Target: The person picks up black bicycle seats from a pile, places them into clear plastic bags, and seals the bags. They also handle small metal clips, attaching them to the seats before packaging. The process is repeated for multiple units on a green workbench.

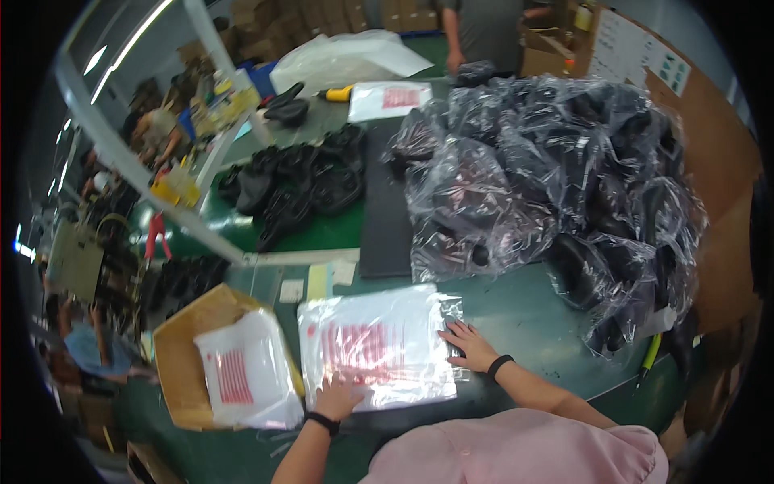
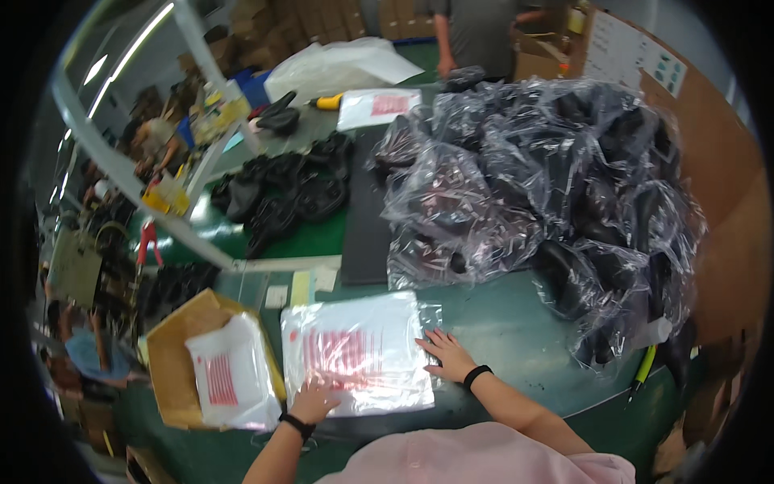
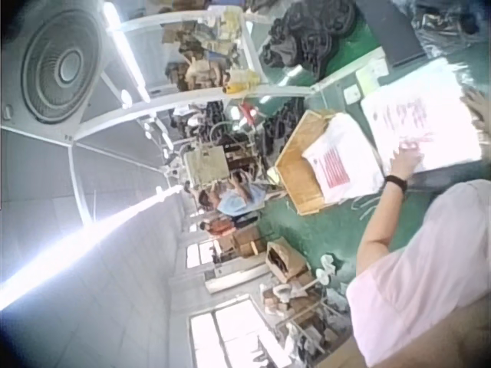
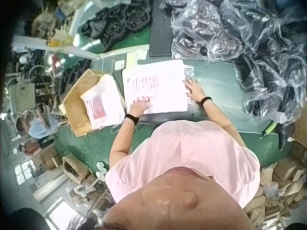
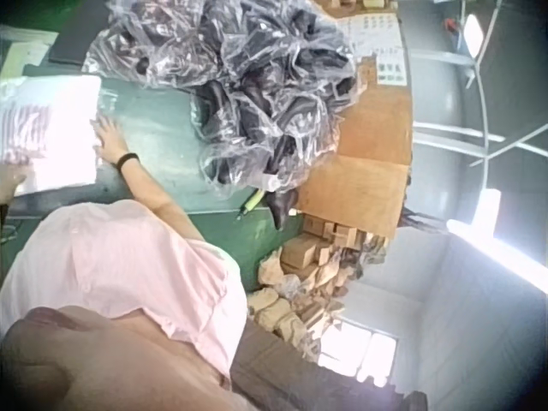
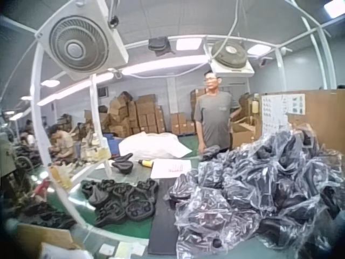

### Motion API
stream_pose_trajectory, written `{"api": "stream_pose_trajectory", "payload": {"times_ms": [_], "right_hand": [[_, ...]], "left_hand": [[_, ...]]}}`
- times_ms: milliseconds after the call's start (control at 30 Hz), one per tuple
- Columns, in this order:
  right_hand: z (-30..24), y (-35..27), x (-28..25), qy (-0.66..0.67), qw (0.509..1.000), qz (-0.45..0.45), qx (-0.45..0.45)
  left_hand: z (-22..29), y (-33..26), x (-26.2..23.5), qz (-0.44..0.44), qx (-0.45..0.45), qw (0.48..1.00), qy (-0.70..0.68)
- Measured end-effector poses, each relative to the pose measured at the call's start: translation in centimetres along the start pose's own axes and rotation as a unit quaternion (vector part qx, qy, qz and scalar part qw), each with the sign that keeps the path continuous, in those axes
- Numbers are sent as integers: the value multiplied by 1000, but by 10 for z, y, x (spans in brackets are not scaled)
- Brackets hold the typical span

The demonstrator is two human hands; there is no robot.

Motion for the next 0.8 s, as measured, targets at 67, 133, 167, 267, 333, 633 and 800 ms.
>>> {"api": "stream_pose_trajectory", "payload": {"times_ms": [67,133,167,267,333,633,800], "right_hand": [[13,3,-20,-17,998,37,41],[29,-1,-49,-24,991,81,102],[52,-5,-56,-48,984,96,142],[106,-34,-63,-160,936,21,312],[116,-42,-56,-167,932,2,322],[115,-23,-52,-156,931,-24,329],[111,-30,-54,-148,926,-29,345]], "left_hand": [[18,2,-45,-5,107,987,-121],[57,-1,-140,124,212,957,-154],[69,5,-184,125,208,949,-200],[87,62,-283,176,187,957,-133],[55,155,-300,205,172,928,-258],[-138,438,-143,194,-127,551,-801],[-109,472,-160,196,-111,464,-857]]}}
Point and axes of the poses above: each hand's wrist, its own y-axis towards the middle knuckle, its own x-axis out of the palm, z = x × y, the point moved 8 cm from there along y, towards the middle knuckle, and after that the axes turned 3 degrees about -z, right-handed, at the moved point
